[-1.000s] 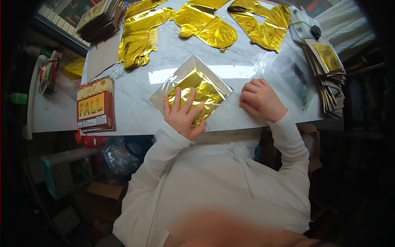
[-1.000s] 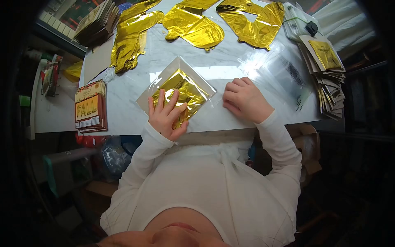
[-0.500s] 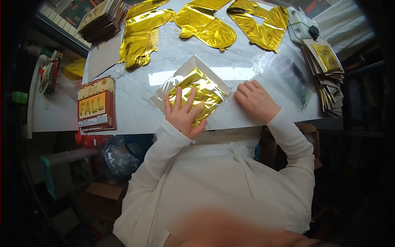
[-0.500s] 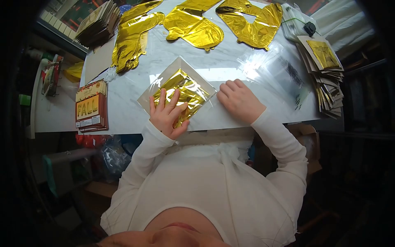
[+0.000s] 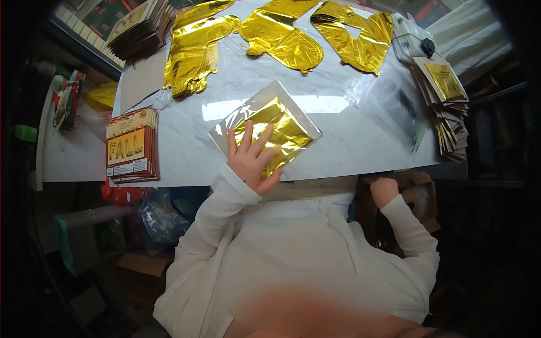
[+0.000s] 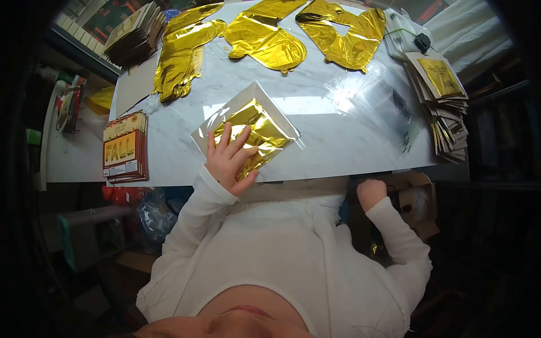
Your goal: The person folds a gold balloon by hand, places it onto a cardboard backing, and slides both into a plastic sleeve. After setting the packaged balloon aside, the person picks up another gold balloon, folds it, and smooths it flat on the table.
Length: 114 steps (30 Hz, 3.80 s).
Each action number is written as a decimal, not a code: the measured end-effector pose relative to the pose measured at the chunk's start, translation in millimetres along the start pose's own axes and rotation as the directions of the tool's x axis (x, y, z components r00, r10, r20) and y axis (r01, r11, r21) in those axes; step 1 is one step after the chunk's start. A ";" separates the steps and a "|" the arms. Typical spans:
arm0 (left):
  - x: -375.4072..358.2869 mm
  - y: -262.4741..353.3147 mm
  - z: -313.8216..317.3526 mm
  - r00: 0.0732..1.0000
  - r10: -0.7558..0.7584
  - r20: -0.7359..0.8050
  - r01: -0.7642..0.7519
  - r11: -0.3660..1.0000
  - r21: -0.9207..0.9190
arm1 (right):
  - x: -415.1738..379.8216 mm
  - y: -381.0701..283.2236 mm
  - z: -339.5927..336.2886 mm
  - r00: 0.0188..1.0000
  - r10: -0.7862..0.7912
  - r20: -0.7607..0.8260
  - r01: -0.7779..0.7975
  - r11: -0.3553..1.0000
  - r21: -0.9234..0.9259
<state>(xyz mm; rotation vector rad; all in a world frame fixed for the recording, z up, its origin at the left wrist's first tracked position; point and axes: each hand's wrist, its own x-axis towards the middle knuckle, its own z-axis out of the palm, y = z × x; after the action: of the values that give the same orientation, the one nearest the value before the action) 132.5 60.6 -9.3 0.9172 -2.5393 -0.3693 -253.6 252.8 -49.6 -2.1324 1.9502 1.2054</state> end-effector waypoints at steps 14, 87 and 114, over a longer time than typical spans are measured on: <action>-73.1 -11.9 -26.2 0.976 0.158 -0.149 -0.174 0.979 -0.107 | 53.0 -39.7 -143.1 0.347 -0.198 -0.917 0.718 0.685 0.124; -84.7 1.6 41.3 0.907 -0.094 -0.411 0.204 0.951 0.232 | 71.9 298.4 -60.2 0.438 0.741 -0.510 -0.372 0.665 0.647; -86.0 2.6 37.9 0.913 -0.107 -0.393 0.214 0.947 0.240 | 117.2 276.4 -79.5 0.452 0.806 -0.382 -0.728 0.581 0.365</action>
<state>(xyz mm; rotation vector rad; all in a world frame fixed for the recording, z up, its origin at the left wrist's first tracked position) 173.5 122.9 -66.5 1.1804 -2.1963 0.1189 -456.5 53.2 74.7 -1.5429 3.3578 0.3975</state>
